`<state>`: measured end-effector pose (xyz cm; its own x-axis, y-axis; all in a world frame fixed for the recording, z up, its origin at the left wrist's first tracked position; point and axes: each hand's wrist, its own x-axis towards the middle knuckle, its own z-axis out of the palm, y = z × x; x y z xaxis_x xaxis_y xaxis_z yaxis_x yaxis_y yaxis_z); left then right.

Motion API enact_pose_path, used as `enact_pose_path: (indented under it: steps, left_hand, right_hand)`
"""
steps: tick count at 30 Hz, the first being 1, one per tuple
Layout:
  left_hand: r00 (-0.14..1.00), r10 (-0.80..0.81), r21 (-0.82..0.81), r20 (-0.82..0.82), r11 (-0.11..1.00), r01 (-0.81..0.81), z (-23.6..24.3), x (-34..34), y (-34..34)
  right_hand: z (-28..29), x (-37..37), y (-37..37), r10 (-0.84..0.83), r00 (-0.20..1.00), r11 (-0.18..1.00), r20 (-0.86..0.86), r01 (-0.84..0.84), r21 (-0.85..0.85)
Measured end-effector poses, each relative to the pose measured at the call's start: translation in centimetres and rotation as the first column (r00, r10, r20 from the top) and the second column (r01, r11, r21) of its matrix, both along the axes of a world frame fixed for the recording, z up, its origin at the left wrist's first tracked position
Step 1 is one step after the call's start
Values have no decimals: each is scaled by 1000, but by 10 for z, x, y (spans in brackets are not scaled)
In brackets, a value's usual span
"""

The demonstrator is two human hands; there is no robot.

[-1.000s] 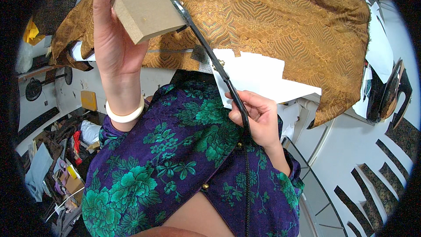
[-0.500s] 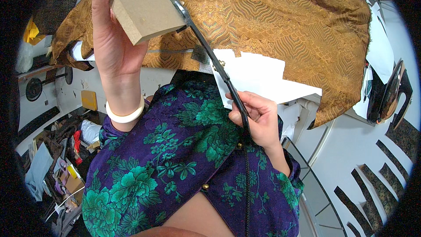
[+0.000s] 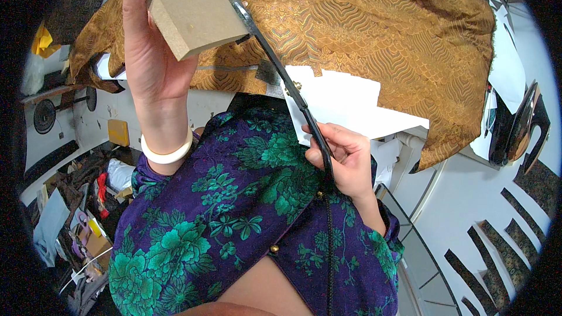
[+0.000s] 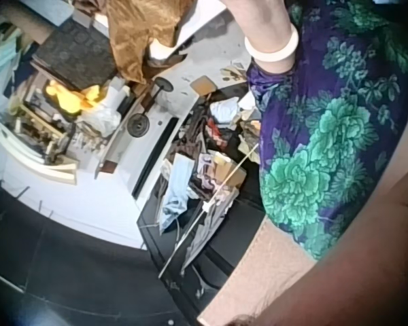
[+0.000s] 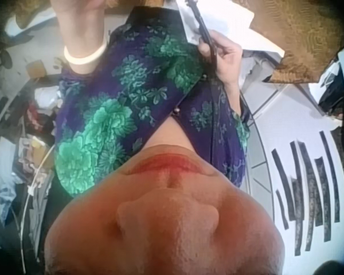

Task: The person uses scissors to cut a piece of patterned brown fabric, then uses an iron to press the cut edge. They repeat the cutting and ironing process on another section of the fabric.

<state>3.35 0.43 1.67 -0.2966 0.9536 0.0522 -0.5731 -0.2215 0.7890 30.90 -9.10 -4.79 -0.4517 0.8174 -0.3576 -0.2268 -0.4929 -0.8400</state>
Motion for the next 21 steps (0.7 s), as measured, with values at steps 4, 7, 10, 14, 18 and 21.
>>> enact_pose_path:
  steps: [4,7,10,14,18,21]
  left_hand:
    - [998,62,-3,6,998,-62,4,7,-1]
    - [998,-3,-30,67,1000,5,15,6,-5]
    - [998,18,-1,-55,1000,-18,0,-1,2]
    - [999,7,-2,-33,1000,-7,2,1,2]
    - [997,-32,-22,71,999,34,18,8,-2]
    - [995,-70,-21,66,997,72,19,7,-4]
  right_hand:
    - [-1,1,0,5,1000,1000,-12,-5,-2]
    - [-1,0,0,-2,1000,1000,-9,2,3]
    - [-1,0,-1,-14,1000,1000,-8,14,16]
    - [0,0,-1,-8,1000,1000,-10,8,-3]
    - [0,0,-1,-8,1000,1000,-10,8,-13]
    - [2,1,1,7,999,1000,-42,-7,-8]
